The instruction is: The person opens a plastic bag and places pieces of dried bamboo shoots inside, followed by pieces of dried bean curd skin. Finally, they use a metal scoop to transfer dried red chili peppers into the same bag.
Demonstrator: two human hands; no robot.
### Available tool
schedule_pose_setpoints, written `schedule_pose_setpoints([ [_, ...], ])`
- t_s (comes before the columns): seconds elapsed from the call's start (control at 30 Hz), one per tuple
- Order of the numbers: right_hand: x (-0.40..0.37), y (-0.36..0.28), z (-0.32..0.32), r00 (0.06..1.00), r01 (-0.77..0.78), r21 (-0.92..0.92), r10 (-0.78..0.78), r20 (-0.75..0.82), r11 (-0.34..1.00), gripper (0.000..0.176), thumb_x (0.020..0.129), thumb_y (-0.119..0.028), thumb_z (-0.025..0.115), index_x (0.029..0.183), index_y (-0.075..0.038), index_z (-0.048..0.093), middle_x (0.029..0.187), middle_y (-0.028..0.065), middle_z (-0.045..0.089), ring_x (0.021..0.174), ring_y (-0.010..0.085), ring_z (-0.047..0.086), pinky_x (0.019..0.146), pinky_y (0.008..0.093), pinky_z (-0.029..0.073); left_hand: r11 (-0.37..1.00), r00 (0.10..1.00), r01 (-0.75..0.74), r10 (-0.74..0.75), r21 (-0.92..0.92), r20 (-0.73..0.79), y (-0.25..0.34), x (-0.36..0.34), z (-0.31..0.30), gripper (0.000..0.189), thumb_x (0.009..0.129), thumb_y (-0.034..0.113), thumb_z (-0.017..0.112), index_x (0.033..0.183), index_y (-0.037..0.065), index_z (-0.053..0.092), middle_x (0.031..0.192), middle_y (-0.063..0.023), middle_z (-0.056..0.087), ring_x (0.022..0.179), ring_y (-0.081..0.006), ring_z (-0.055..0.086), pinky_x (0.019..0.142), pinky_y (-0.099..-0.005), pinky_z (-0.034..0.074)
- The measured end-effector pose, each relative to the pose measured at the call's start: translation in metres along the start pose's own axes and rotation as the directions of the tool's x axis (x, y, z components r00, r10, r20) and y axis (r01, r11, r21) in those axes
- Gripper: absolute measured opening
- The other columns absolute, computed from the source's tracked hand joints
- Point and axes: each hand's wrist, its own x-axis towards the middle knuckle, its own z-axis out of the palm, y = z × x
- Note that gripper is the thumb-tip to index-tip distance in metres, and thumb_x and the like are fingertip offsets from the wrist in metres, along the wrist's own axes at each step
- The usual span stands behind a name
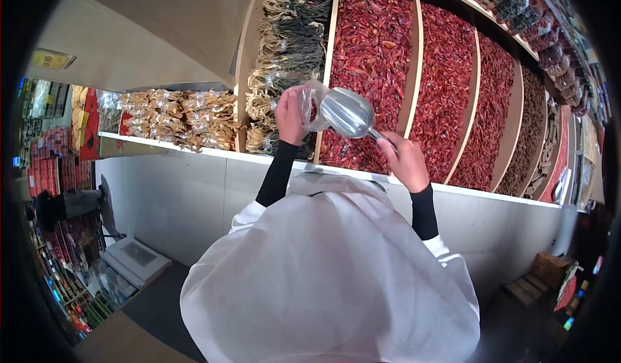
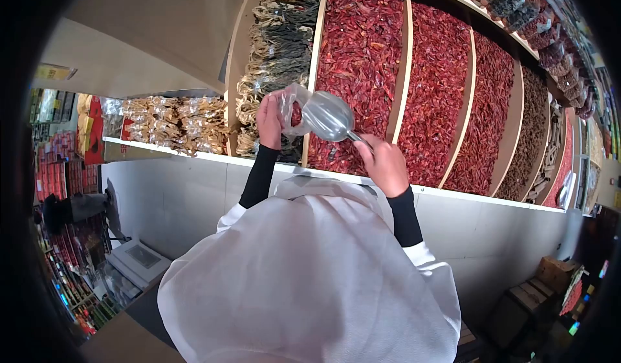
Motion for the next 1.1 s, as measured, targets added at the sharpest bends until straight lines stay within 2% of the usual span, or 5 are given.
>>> schedule_pose_setpoints([
  [0.23, -0.067, 0.142, 0.067, 0.974, -0.224, -0.033, 0.223, -0.04, 0.974, 0.031, 0.096, -0.029, 0.053, 0.1, 0.001, 0.058, 0.073, 0.0261, 0.061, 0.072, 0.0457, 0.061, 0.062, 0.0537, 0.045, 0.999, 0.999, 0.016, -0.018, 0.044, 0.049, 0.003, -0.001, 0.013, 0.029, 0.103, 0.022, 0.042, 0.108, 0.003, 0.063, 0.065, 0.0085, 0.05, 0.045, 0.0014, 0.025, 0.042, -0.0178, 0.02],
  [0.4, -0.086, 0.156, 0.102, 0.923, -0.386, -0.153, 0.382, -0.054, 0.91, 0.03, 0.097, -0.031, 0.05, 0.098, -0.001, 0.054, 0.072, 0.0254, 0.063, 0.072, 0.0457, 0.062, 0.063, 0.0557, 0.046, 0.999, 0.993, 0.032, -0.029, -0.024, 0.112, 0.007, 0.002, 0.022, 0.029, 0.104, 0.016, 0.039, 0.105, -0.005, 0.059, 0.117, -0.0132, 0.062, 0.118, -0.0211, 0.054, 0.103, -0.0316, 0.038],
  [0.63, -0.071, 0.168, 0.137, 0.909, -0.403, -0.097, 0.386, -0.156, 0.91, 0.028, 0.098, -0.03, 0.05, 0.099, -0.003, 0.056, 0.072, 0.0258, 0.063, 0.07, 0.0458, 0.062, 0.061, 0.0547, 0.046, 0.999, 0.993, -0.044, 0.042, 0.007, 0.113, -0.003, 0.004, 0.019, 0.029, 0.104, 0.019, 0.04, 0.104, -0.002, 0.06, 0.108, -0.009, 0.064, 0.095, -0.0121, 0.06, 0.085, -0.025, 0.046],
  [0.83, -0.027, 0.171, 0.149, 0.935, -0.275, 0.068, 0.284, -0.215, 0.959, 0.027, 0.098, -0.028, 0.049, 0.093, -0.002, 0.054, 0.073, 0.0272, 0.061, 0.072, 0.047, 0.06, 0.061, 0.0557, 0.043, 0.997, 0.997, 0.049, -0.053, 0.055, 0.063, -0.002, -0.001, 0.016, 0.028, 0.103, 0.024, 0.043, 0.104, 0.004, 0.063, 0.097, 0.0007, 0.065, 0.055, 0.0012, 0.028, 0.048, -0.0157, 0.022],
  [1.1, -0.002, 0.178, 0.168, 0.93, -0.262, 0.119, 0.284, -0.233, 0.958, 0.027, 0.098, -0.026, 0.052, 0.094, 0.0, 0.059, 0.072, 0.0218, 0.061, 0.068, 0.0415, 0.061, 0.059, 0.0484, 0.044, 1.0, 0.995, -0.018, 0.017, 0.015, 0.096, 0.0, -0.001, 0.024, 0.029, 0.103, 0.015, 0.038, 0.101, -0.004, 0.059, 0.107, -0.012, 0.064, 0.115, -0.0219, 0.057, 0.103, -0.0314, 0.039],
])
